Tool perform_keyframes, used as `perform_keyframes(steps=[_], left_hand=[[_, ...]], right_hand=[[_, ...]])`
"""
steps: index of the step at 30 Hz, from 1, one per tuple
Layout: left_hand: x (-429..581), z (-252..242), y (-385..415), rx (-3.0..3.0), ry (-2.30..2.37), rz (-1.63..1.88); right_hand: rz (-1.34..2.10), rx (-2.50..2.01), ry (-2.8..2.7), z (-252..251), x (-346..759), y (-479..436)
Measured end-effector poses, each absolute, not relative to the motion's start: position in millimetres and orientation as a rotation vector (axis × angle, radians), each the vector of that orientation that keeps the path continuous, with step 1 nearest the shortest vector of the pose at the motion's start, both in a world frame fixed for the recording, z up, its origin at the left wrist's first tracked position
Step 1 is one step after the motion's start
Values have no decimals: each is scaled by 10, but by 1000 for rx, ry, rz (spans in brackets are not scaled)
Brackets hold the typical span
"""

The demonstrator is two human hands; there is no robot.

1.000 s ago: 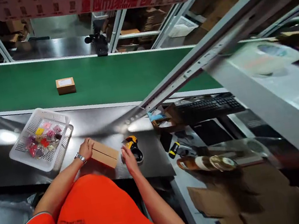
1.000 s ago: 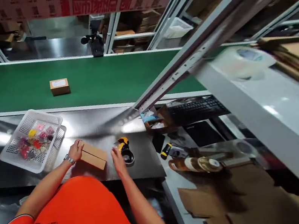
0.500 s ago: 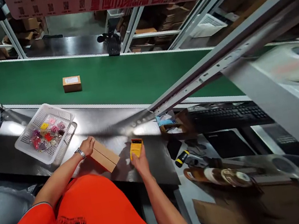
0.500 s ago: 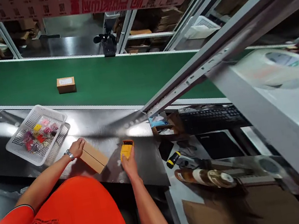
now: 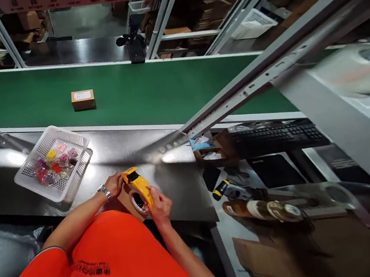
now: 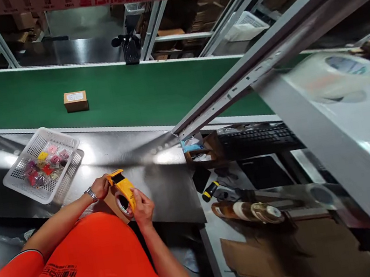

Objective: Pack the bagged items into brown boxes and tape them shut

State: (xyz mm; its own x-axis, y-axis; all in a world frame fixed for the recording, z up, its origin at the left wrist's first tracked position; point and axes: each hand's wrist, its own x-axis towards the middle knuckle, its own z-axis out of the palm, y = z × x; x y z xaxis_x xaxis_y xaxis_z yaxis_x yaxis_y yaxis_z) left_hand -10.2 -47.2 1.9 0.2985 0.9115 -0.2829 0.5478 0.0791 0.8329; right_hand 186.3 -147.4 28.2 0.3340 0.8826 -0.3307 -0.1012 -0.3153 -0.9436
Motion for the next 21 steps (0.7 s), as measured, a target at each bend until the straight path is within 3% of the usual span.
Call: perform_keyframes(steps=[13, 21], left_hand=[[-286, 303, -308, 1096, 1573, 680], [-208, 507, -466, 1006, 1389, 454]], right_hand=[[1117, -1519, -777, 204, 1921, -1598], [1084, -1490, -903, 117, 1966, -1671]])
